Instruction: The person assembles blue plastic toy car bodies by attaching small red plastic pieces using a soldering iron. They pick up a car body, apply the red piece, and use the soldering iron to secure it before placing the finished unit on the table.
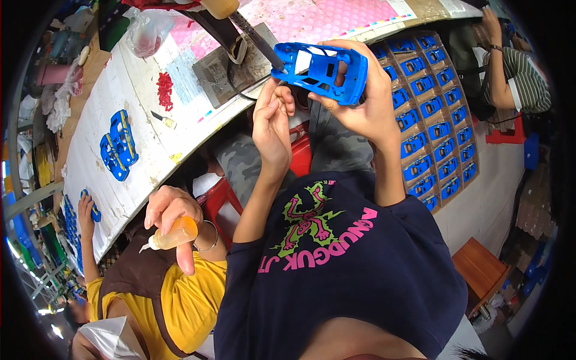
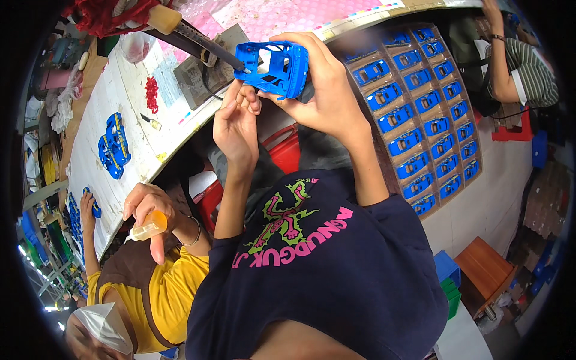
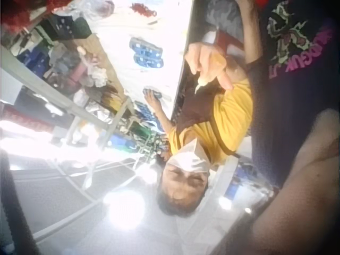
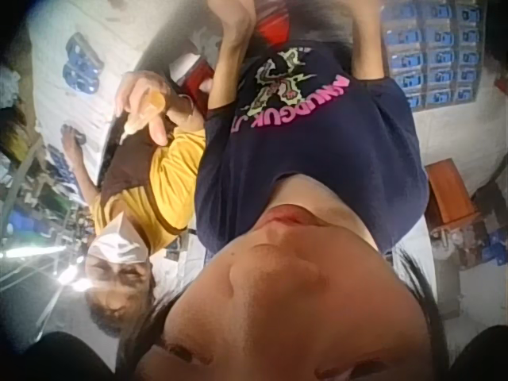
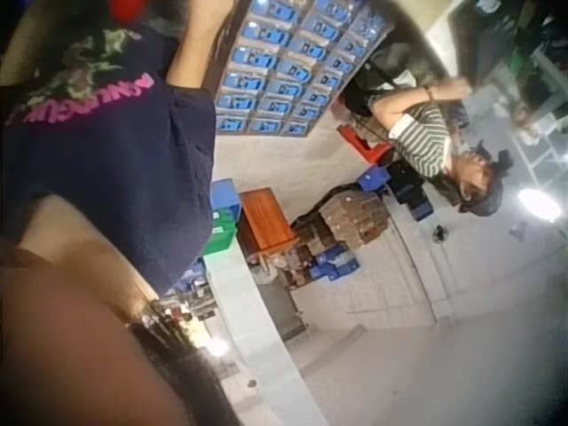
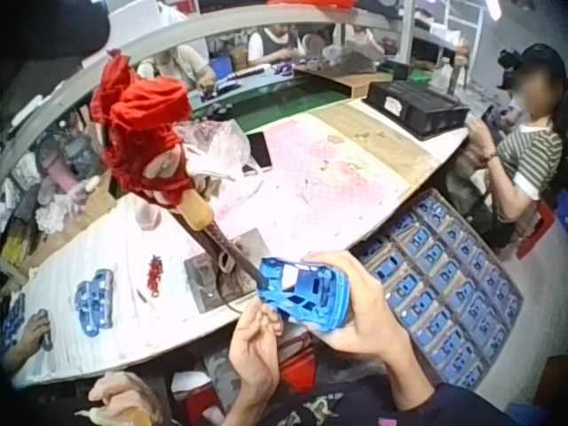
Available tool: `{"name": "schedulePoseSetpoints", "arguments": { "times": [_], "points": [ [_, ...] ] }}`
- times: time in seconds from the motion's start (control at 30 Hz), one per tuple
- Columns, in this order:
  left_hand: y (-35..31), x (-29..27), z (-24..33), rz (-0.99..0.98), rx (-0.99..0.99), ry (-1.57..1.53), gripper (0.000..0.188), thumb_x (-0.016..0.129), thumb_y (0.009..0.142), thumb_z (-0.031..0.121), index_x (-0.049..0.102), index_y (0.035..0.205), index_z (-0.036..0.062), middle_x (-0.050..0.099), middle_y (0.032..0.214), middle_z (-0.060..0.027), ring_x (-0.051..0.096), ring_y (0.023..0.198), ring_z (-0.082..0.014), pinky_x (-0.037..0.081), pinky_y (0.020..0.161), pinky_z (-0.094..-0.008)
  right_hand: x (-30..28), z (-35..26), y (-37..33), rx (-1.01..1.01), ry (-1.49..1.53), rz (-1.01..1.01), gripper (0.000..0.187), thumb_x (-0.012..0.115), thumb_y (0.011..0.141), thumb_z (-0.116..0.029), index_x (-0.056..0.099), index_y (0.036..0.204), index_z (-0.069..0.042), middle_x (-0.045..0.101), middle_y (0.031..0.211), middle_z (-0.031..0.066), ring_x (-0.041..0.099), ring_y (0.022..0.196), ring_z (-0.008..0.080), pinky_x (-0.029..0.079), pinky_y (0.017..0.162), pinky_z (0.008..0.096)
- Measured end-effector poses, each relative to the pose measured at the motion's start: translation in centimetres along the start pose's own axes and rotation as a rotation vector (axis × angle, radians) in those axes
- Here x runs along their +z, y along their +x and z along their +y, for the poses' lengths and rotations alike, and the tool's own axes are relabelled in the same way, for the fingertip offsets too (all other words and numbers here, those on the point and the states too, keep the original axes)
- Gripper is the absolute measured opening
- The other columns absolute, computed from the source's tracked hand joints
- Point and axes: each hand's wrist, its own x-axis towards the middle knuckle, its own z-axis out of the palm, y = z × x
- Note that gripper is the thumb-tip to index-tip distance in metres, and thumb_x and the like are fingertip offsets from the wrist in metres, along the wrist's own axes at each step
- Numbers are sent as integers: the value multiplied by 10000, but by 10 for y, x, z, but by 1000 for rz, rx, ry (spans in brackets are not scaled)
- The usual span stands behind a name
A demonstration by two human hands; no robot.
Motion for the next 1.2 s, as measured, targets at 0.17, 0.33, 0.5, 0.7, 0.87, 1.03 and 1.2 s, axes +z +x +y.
{"name": "schedulePoseSetpoints", "arguments": {
  "times": [0.17,0.33,0.5,0.7,0.87,1.03,1.2],
  "points": [
    [-3,-1,-1,11,-2,-6,529,376,765,204,351,1201,-95,427,782,-37,380,729,-100,293,644,-216,0,-2,0,-17,11,-13,547,716,547,-90,485,1038,-24,536,975,134,554,899,278,444,777,318],
    [-2,0,0,0,2,-12,530,375,766,198,347,1206,-95,430,786,-41,382,732,-100,295,646,-216,0,0,-1,-11,-15,1,549,761,565,-103,500,1041,-14,543,989,61,507,740,91,429,602,196],
    [0,1,0,-22,-4,28,550,346,767,214,317,1204,-118,391,803,-54,362,753,-130,297,679,-228,-1,0,0,-35,-35,12,545,760,564,-97,503,1037,-12,543,983,60,504,731,93,429,606,198],
    [-2,-1,2,-16,-7,15,528,351,775,202,326,1197,-115,402,804,-52,364,747,-124,299,671,-226,1,2,1,-59,-34,12,558,766,559,-102,502,1040,-5,540,969,61,482,683,86,417,596,198],
    [-2,0,-5,68,1,-42,479,406,773,172,358,1165,-99,448,811,-57,401,723,-118,319,659,-227,3,2,-2,-9,-40,21,556,766,591,-182,484,1032,5,560,949,131,564,868,223,446,763,308],
    [-4,1,-4,74,-27,-30,449,431,769,193,400,1147,-47,459,814,-44,400,715,-98,315,646,-213,3,-1,-3,73,0,6,556,759,602,-90,472,1066,17,522,847,39,499,758,112,421,669,222],
    [-5,-2,-8,48,-11,-13,423,422,776,190,407,1134,-35,457,793,-26,399,693,-77,311,639,-203,5,-1,-7,69,-8,18,555,714,628,-22,454,1118,-1,447,754,-12,410,645,63,356,593,176]
  ]
}}
